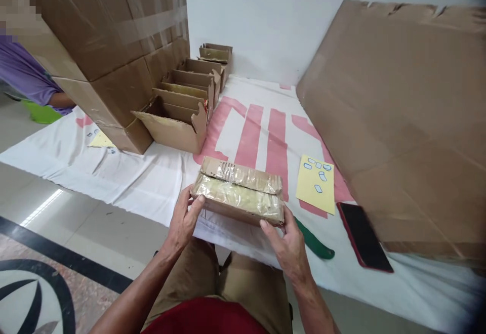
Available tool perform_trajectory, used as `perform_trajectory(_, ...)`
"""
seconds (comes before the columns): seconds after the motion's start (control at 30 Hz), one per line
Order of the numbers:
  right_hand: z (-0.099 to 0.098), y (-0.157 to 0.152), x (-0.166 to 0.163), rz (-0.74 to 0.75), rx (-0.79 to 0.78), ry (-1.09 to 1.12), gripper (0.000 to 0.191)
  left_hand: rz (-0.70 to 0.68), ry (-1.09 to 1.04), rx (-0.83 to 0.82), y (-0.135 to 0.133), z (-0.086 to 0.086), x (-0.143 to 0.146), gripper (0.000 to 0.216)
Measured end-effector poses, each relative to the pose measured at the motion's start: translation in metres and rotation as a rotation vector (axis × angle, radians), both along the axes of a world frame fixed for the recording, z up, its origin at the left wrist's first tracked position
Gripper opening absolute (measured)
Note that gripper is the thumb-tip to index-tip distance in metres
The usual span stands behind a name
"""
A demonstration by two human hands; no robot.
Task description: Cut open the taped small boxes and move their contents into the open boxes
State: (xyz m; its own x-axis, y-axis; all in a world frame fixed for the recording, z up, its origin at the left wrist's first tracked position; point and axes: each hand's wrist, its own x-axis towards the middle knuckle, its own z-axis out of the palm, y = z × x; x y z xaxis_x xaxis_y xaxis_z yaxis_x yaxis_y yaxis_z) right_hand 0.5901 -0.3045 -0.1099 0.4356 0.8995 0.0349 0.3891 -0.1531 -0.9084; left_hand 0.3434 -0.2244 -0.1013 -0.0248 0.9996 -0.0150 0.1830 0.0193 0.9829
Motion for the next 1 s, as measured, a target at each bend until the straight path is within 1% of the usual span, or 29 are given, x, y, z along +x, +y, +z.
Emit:
perform_trajectory(0.23,-0.006,0.009,-0.006,0.016,0.075,0.028,0.066,0.052,0.027,0.003,-0.002,0.007,-0.002,0.053)
perform_trajectory(0.33,-0.009,0.007,-0.004,0.06,0.087,0.045,0.068,0.046,0.022,-0.005,0.001,0.008,-0.006,0.053)
perform_trajectory(0.43,-0.012,0.0,0.009,0.14,0.092,0.023,0.065,0.048,-0.003,-0.02,0.003,0.005,-0.01,0.055)
perform_trajectory(0.5,-0.015,-0.008,0.029,0.149,0.095,-0.069,0.056,0.077,-0.044,-0.013,0.004,0.002,-0.013,0.06)
perform_trajectory(0.6,-0.024,-0.021,0.068,0.016,0.047,-0.33,0.046,0.123,-0.088,0.017,0.008,0.0,-0.015,0.065)
perform_trajectory(0.67,-0.035,-0.027,0.093,-0.045,-0.021,-0.539,0.045,0.134,-0.092,0.038,0.014,0.002,-0.015,0.065)
perform_trajectory(0.73,-0.046,-0.031,0.11,-0.031,-0.079,-0.731,0.045,0.139,-0.095,0.064,0.022,0.005,-0.014,0.065)
perform_trajectory(0.8,-0.056,-0.031,0.117,0.009,-0.126,-0.872,0.046,0.15,-0.101,0.088,0.03,0.009,-0.011,0.063)
perform_trajectory(0.87,-0.062,-0.029,0.116,0.043,-0.163,-0.952,0.046,0.152,-0.116,0.096,0.037,0.012,-0.008,0.062)
perform_trajectory(1.0,-0.062,-0.023,0.109,0.087,-0.189,-0.968,0.044,0.098,-0.159,0.075,0.046,0.012,-0.003,0.059)
